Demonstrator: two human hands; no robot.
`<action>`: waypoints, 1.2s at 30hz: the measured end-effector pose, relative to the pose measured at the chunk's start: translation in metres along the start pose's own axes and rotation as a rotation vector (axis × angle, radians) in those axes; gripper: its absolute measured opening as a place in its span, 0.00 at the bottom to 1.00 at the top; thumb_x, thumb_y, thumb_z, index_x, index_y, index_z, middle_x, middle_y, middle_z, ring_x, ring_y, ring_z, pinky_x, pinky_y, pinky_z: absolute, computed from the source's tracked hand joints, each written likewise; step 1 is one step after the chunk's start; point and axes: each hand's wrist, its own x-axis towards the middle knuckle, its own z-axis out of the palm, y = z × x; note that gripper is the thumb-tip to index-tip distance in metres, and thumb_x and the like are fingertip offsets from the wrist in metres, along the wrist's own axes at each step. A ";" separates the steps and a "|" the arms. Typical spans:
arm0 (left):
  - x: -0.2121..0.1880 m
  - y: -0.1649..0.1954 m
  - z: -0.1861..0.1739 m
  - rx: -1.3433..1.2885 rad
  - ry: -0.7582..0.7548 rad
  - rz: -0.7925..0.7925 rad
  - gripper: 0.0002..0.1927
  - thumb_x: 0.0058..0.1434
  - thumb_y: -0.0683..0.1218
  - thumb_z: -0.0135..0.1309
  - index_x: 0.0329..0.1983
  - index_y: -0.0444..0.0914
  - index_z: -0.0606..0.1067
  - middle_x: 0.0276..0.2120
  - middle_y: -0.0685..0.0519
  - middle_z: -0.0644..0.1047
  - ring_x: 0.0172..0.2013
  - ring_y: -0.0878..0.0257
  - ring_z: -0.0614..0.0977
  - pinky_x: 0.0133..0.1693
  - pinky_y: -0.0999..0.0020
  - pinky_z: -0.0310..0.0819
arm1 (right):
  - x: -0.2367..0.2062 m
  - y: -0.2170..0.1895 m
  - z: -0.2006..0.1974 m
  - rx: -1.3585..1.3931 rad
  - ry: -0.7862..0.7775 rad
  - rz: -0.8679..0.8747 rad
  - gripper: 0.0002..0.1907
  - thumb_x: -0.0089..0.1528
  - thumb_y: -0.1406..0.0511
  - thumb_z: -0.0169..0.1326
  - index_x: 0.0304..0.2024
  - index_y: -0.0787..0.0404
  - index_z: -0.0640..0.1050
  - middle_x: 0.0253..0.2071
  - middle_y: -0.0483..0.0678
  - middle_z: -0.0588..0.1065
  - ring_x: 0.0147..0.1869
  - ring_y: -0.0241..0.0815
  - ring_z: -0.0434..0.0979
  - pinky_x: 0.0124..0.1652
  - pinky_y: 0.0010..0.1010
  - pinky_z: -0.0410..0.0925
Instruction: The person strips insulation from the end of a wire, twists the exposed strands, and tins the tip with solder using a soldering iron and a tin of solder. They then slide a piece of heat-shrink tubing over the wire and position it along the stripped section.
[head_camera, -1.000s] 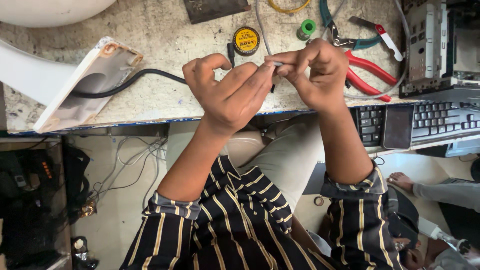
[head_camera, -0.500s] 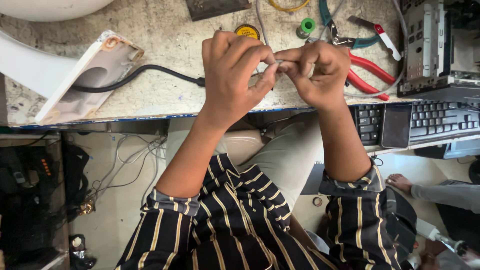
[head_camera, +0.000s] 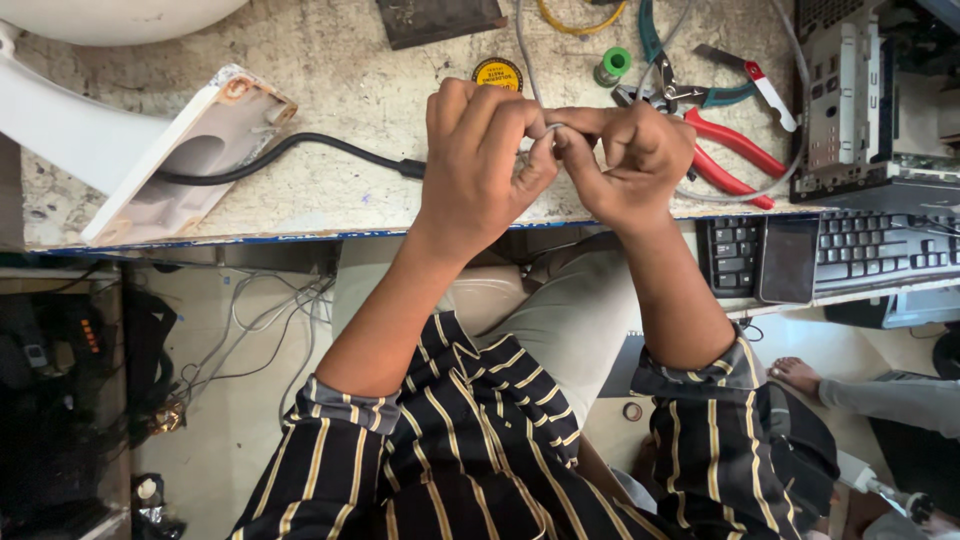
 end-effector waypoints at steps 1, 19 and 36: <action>0.000 0.000 0.000 -0.014 0.001 0.005 0.12 0.66 0.45 0.62 0.45 0.39 0.70 0.42 0.53 0.72 0.44 0.52 0.70 0.50 0.55 0.64 | -0.001 0.000 0.000 -0.004 0.002 0.000 0.24 0.65 0.78 0.62 0.29 0.60 0.59 0.37 0.62 0.82 0.46 0.43 0.86 0.31 0.20 0.71; -0.001 0.003 -0.008 -0.132 0.000 0.003 0.15 0.66 0.39 0.64 0.52 0.38 0.72 0.47 0.51 0.74 0.51 0.50 0.74 0.54 0.58 0.70 | -0.002 0.020 -0.013 0.478 0.076 0.297 0.19 0.71 0.77 0.56 0.37 0.59 0.58 0.44 0.65 0.80 0.38 0.44 0.85 0.35 0.28 0.77; -0.005 -0.019 -0.013 -0.195 0.008 0.105 0.14 0.68 0.43 0.66 0.53 0.39 0.76 0.45 0.54 0.75 0.47 0.54 0.74 0.52 0.59 0.68 | -0.001 0.030 0.002 0.764 -0.149 0.353 0.21 0.69 0.75 0.58 0.35 0.56 0.58 0.37 0.56 0.78 0.43 0.41 0.74 0.43 0.27 0.67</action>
